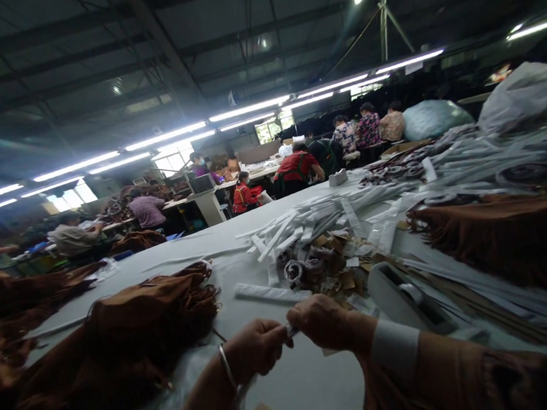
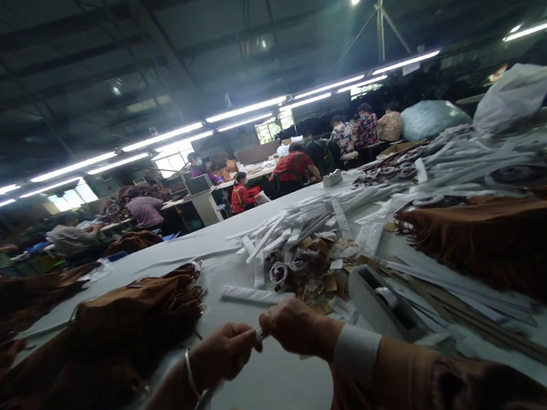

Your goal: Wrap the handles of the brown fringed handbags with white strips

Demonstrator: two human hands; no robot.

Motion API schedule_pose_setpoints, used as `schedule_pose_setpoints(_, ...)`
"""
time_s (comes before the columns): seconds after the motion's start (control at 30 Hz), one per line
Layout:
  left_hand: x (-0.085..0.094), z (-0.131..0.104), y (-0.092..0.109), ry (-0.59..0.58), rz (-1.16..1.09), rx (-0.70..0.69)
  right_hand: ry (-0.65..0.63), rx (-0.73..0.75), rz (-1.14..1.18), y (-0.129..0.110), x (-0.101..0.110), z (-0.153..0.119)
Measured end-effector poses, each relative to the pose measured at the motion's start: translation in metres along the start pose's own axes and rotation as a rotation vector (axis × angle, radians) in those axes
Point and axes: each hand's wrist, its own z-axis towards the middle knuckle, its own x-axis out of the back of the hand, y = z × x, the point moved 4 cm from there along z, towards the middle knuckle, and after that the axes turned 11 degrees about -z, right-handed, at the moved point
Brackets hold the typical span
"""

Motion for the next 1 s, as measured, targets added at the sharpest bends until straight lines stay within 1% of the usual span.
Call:
schedule_pose_setpoints(0.07, 0.006, 0.004, -0.007, 0.087, 0.036, -0.008, -0.138, 0.033, 0.180, 0.016, -0.010, 0.002)
schedule_pose_setpoints(0.13, 0.010, 0.006, -0.016, 0.168, 0.047, 0.007, -0.265, -0.026, 0.321, 0.045, -0.024, 0.010)
schedule_pose_setpoints(0.17, 0.011, 0.007, -0.020, 0.189, 0.037, 0.012, -0.290, -0.089, 0.337, 0.062, -0.032, 0.017)
schedule_pose_setpoints(0.2, 0.010, 0.007, -0.023, 0.195, 0.020, 0.011, -0.284, -0.167, 0.312, 0.080, -0.040, 0.026)
schedule_pose_setpoints(0.27, 0.008, 0.007, -0.027, 0.172, -0.017, 0.001, -0.237, -0.318, 0.204, 0.109, -0.058, 0.050)
schedule_pose_setpoints(0.3, 0.007, 0.007, -0.029, 0.154, -0.036, -0.002, -0.234, -0.370, 0.157, 0.120, -0.068, 0.062)
schedule_pose_setpoints(0.4, 0.007, 0.005, -0.033, 0.104, -0.077, -0.006, -0.267, -0.511, 0.052, 0.136, -0.102, 0.093)
schedule_pose_setpoints(0.47, 0.010, 0.005, -0.036, 0.083, -0.086, -0.014, -0.278, -0.578, 0.008, 0.140, -0.120, 0.104)
schedule_pose_setpoints(0.53, 0.014, 0.005, -0.038, 0.081, -0.077, -0.018, -0.275, -0.605, -0.007, 0.142, -0.130, 0.108)
schedule_pose_setpoints(0.6, 0.016, 0.006, -0.041, 0.091, -0.066, -0.017, -0.259, -0.582, 0.009, 0.143, -0.131, 0.107)
schedule_pose_setpoints(0.67, 0.016, 0.008, -0.044, 0.100, -0.051, -0.026, -0.225, -0.526, 0.046, 0.142, -0.123, 0.106)
schedule_pose_setpoints(0.7, 0.016, 0.008, -0.045, 0.103, -0.043, -0.034, -0.196, -0.494, 0.069, 0.141, -0.116, 0.106)
schedule_pose_setpoints(0.77, 0.015, 0.008, -0.048, 0.122, -0.032, -0.052, -0.118, -0.438, 0.125, 0.138, -0.094, 0.106)
schedule_pose_setpoints(0.83, 0.016, 0.007, -0.050, 0.156, -0.022, -0.056, -0.035, -0.390, 0.200, 0.134, -0.066, 0.102)
schedule_pose_setpoints(0.9, 0.019, 0.007, -0.052, 0.192, -0.015, -0.052, 0.020, -0.350, 0.282, 0.128, -0.032, 0.087)
schedule_pose_setpoints(0.97, 0.023, 0.008, -0.050, 0.216, -0.018, -0.054, 0.061, -0.300, 0.400, 0.115, 0.001, 0.061)
schedule_pose_setpoints(1.0, 0.026, 0.009, -0.047, 0.224, -0.024, -0.055, 0.069, -0.255, 0.483, 0.104, 0.016, 0.044)
